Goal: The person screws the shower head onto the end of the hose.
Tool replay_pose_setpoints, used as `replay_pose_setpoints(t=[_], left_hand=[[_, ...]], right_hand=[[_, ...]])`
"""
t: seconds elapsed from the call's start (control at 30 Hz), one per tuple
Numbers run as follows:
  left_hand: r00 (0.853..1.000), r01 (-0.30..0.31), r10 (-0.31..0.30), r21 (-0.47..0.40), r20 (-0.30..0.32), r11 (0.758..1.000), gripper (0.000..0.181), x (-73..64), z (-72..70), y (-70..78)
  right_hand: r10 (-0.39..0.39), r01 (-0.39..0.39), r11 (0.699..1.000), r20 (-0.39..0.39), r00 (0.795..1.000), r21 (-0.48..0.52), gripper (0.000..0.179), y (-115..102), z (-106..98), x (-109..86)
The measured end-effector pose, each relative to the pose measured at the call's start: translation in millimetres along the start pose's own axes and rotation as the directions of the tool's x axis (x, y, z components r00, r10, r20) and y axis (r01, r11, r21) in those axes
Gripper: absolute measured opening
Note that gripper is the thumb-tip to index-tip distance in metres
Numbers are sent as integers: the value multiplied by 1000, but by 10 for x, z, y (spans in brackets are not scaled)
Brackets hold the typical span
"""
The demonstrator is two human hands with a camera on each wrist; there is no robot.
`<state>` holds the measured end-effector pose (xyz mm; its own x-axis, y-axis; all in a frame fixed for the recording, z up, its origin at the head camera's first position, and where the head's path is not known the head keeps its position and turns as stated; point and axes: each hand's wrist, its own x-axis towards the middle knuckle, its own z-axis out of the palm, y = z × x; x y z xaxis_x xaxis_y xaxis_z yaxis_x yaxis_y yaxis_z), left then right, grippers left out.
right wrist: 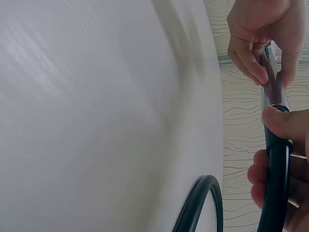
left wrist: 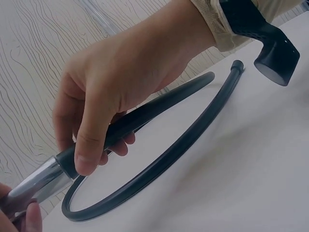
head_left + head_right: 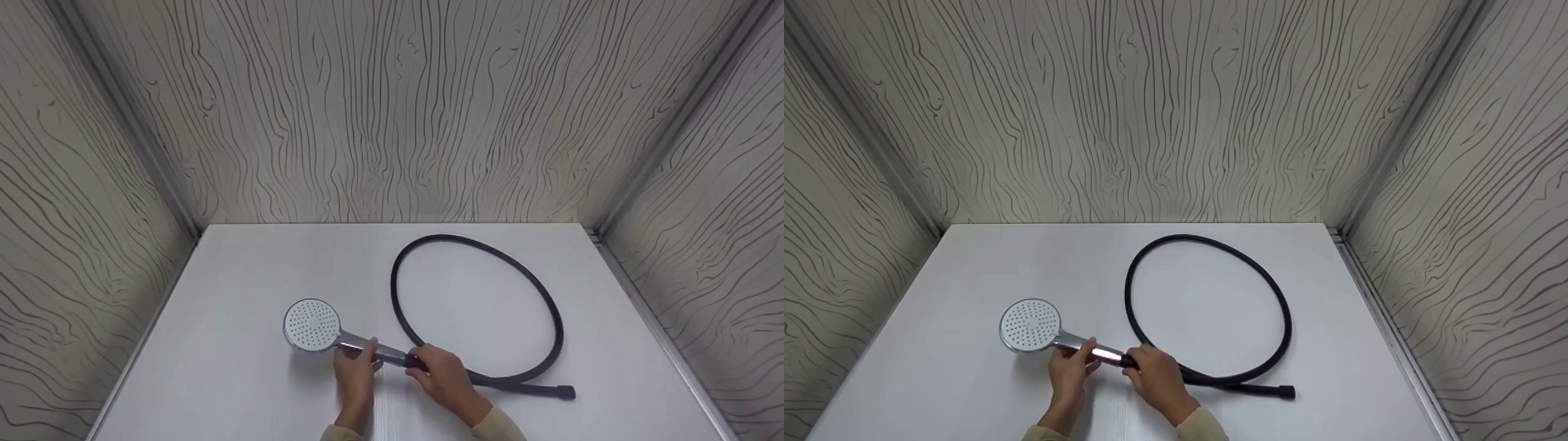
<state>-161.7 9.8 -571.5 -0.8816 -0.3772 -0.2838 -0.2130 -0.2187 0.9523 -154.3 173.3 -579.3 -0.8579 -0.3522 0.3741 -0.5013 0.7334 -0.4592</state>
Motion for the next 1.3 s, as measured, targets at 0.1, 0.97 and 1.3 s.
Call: replay_pose_setpoints(t=[0.1, 0.97, 1.3], left_hand=[[1000, 5, -5, -16, 13, 1000, 43, 5, -4, -17], [994, -38, 25, 117, 108, 992, 48, 66, -3, -35], [993, -48, 23, 210, 119, 977, 43, 49, 7, -18]], right_hand=[[-24, 24, 999, -7, 1000, 22, 13, 7, -4, -3], [232, -335, 888, 323, 918, 315, 18, 19, -156, 121], [238, -323, 896, 284, 929, 305, 22, 33, -110, 127]])
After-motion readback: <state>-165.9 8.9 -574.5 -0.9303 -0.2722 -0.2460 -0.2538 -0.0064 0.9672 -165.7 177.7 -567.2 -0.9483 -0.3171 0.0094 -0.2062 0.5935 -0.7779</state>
